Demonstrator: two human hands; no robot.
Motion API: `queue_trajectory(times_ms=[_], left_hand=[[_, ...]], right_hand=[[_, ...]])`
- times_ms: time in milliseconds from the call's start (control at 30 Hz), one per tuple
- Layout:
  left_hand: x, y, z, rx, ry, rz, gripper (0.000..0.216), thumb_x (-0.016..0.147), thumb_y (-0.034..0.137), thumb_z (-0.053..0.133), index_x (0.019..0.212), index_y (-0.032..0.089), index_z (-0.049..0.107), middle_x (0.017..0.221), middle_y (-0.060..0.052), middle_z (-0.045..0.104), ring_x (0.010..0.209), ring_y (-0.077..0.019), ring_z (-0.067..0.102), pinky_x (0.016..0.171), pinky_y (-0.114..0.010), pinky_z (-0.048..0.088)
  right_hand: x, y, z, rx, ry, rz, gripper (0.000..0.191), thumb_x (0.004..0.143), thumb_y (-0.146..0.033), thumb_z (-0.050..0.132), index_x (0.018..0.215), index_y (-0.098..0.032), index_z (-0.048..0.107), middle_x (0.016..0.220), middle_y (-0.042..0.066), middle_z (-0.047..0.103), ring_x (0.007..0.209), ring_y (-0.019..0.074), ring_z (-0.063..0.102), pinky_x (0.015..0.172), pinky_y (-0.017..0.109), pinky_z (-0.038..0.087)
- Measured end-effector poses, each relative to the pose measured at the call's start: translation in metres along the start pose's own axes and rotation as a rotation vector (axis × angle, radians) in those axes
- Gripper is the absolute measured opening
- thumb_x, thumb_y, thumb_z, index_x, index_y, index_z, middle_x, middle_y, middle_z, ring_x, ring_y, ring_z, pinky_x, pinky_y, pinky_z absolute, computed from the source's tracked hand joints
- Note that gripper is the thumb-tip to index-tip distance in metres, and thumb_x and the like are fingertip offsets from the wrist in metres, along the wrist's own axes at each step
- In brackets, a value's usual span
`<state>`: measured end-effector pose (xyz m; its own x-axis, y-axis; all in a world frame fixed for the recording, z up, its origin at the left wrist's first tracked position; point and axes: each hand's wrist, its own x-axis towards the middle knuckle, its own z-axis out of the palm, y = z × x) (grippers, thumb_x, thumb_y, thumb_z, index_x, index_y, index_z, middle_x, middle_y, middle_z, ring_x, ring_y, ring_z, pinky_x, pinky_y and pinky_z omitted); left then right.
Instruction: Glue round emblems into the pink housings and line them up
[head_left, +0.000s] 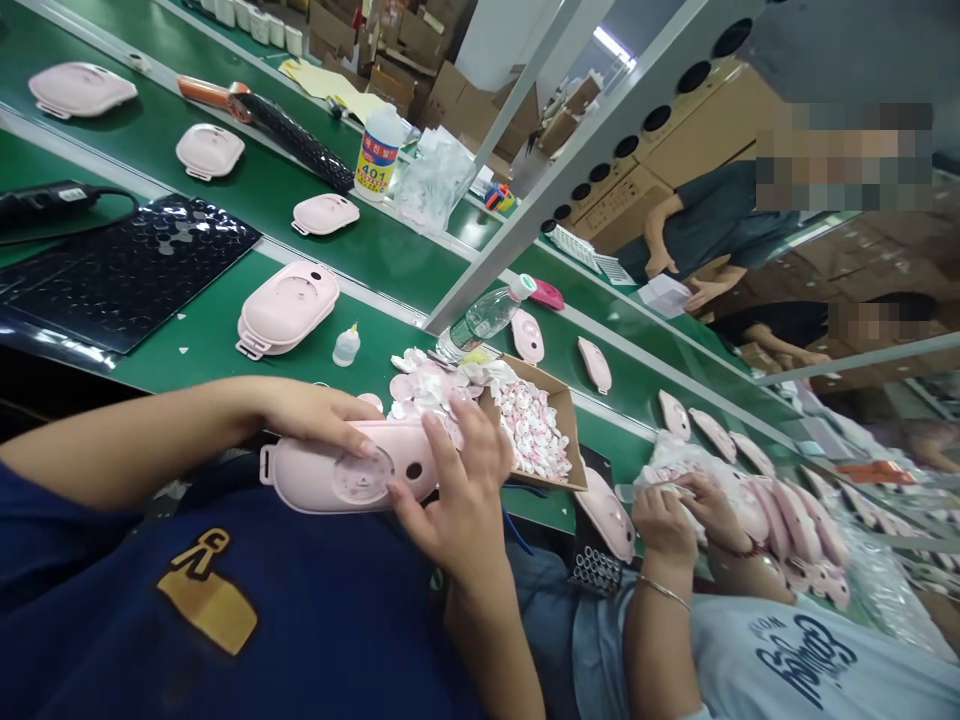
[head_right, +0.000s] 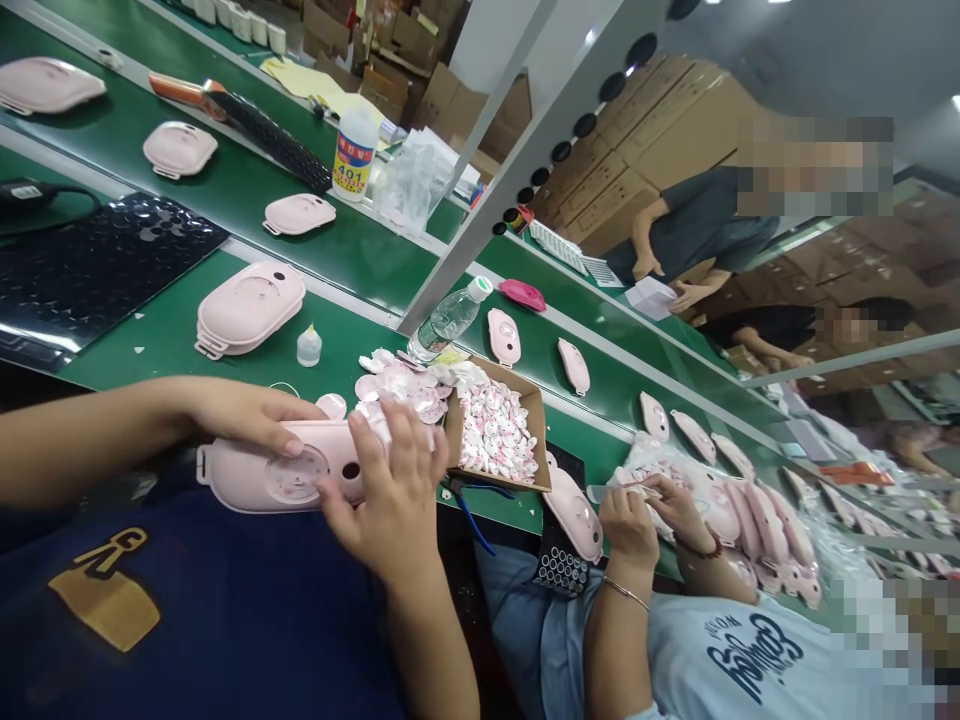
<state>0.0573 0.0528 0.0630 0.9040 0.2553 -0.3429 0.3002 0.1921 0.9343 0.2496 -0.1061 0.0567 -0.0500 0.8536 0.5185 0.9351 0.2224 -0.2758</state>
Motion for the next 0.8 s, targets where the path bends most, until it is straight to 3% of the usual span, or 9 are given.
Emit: queue_trajectory(times_ms=[67, 133, 267, 367, 467, 533, 633, 700, 800], left_hand=[[0.004, 0.017, -0.015, 0.042, -0.072, -0.061, 0.053, 0.058, 0.056, 0.085, 0.094, 0.018, 0.081, 0.091, -0.009, 0.077, 0.086, -0.032, 0.069, 0.068, -0.029, 0.053], [0.006, 0.024, -0.023, -0.106, -0.014, -0.08, 0.063, 0.057, 0.061, 0.082, 0.103, 0.019, 0.08, 0.096, -0.01, 0.078, 0.089, -0.0351, 0.069, 0.071, -0.033, 0.055], [0.007, 0.003, -0.002, -0.501, 0.145, 0.202, 0.092, 0.064, 0.077, 0.069, 0.135, 0.019, 0.065, 0.121, -0.013, 0.074, 0.116, -0.044, 0.064, 0.093, -0.049, 0.053], [0.009, -0.027, 0.032, -0.501, 0.218, 0.427, 0.114, 0.058, 0.068, 0.084, 0.154, 0.022, 0.042, 0.15, -0.013, 0.056, 0.138, -0.043, 0.048, 0.108, -0.047, 0.045], [0.011, -0.048, 0.05, -0.495, 0.35, 0.342, 0.106, 0.071, 0.057, 0.083, 0.156, 0.019, 0.033, 0.153, -0.019, 0.051, 0.141, -0.0432, 0.045, 0.11, -0.046, 0.046], [0.011, -0.056, 0.051, -0.432, 0.394, 0.32, 0.102, 0.075, 0.05, 0.082, 0.157, 0.019, 0.03, 0.154, -0.019, 0.049, 0.144, -0.0426, 0.042, 0.113, -0.046, 0.044], [0.011, -0.064, 0.044, -0.329, 0.358, 0.408, 0.101, 0.08, 0.046, 0.079, 0.159, 0.023, 0.021, 0.155, -0.017, 0.046, 0.143, -0.0412, 0.043, 0.113, -0.051, 0.043], [0.008, -0.068, 0.04, -0.294, 0.325, 0.436, 0.097, 0.084, 0.045, 0.075, 0.159, 0.024, 0.017, 0.151, -0.018, 0.048, 0.14, -0.0397, 0.047, 0.112, -0.053, 0.044], [0.003, -0.071, 0.037, -0.289, 0.335, 0.409, 0.093, 0.083, 0.044, 0.077, 0.155, 0.023, 0.022, 0.147, -0.017, 0.049, 0.137, -0.0383, 0.05, 0.111, -0.052, 0.045]], right_hand=[[0.007, 0.006, -0.003, 0.194, -0.243, 0.114, 0.055, 0.09, -0.046, 0.062, 0.141, -0.027, 0.053, 0.132, 0.011, 0.065, 0.12, 0.0312, 0.062, 0.105, 0.05, 0.047], [0.006, 0.012, 0.003, 0.494, -0.308, 0.294, 0.047, 0.088, -0.05, 0.066, 0.126, -0.023, 0.061, 0.114, 0.008, 0.073, 0.101, 0.0251, 0.069, 0.089, 0.039, 0.056], [-0.011, 0.01, 0.032, 0.911, 0.125, 0.591, 0.052, 0.086, -0.062, 0.066, 0.117, -0.022, 0.056, 0.106, 0.007, 0.072, 0.093, 0.0205, 0.071, 0.08, 0.032, 0.059], [-0.025, -0.004, 0.048, 1.008, 0.164, 0.594, 0.06, 0.085, -0.06, 0.069, 0.128, -0.023, 0.049, 0.121, 0.01, 0.068, 0.106, 0.0217, 0.069, 0.09, 0.034, 0.058], [-0.028, -0.01, 0.048, 1.034, 0.064, 0.556, 0.054, 0.087, -0.061, 0.066, 0.124, -0.024, 0.051, 0.113, 0.008, 0.068, 0.092, 0.0191, 0.07, 0.077, 0.03, 0.059], [-0.023, -0.008, 0.045, 1.037, 0.093, 0.576, 0.06, 0.087, -0.063, 0.064, 0.131, -0.025, 0.047, 0.122, 0.009, 0.065, 0.094, 0.0191, 0.07, 0.077, 0.03, 0.059], [-0.007, -0.009, 0.045, 1.076, 0.077, 0.646, 0.08, 0.087, -0.057, 0.068, 0.15, -0.026, 0.03, 0.15, 0.012, 0.048, 0.128, 0.0237, 0.058, 0.103, 0.037, 0.052], [0.002, -0.014, 0.049, 1.129, 0.058, 0.677, 0.075, 0.088, -0.049, 0.069, 0.15, -0.024, 0.034, 0.148, 0.01, 0.052, 0.134, 0.0232, 0.053, 0.111, 0.037, 0.046], [0.008, -0.022, 0.056, 1.199, 0.08, 0.677, 0.061, 0.088, -0.044, 0.068, 0.14, -0.022, 0.047, 0.129, 0.007, 0.064, 0.118, 0.0217, 0.062, 0.104, 0.035, 0.051]])
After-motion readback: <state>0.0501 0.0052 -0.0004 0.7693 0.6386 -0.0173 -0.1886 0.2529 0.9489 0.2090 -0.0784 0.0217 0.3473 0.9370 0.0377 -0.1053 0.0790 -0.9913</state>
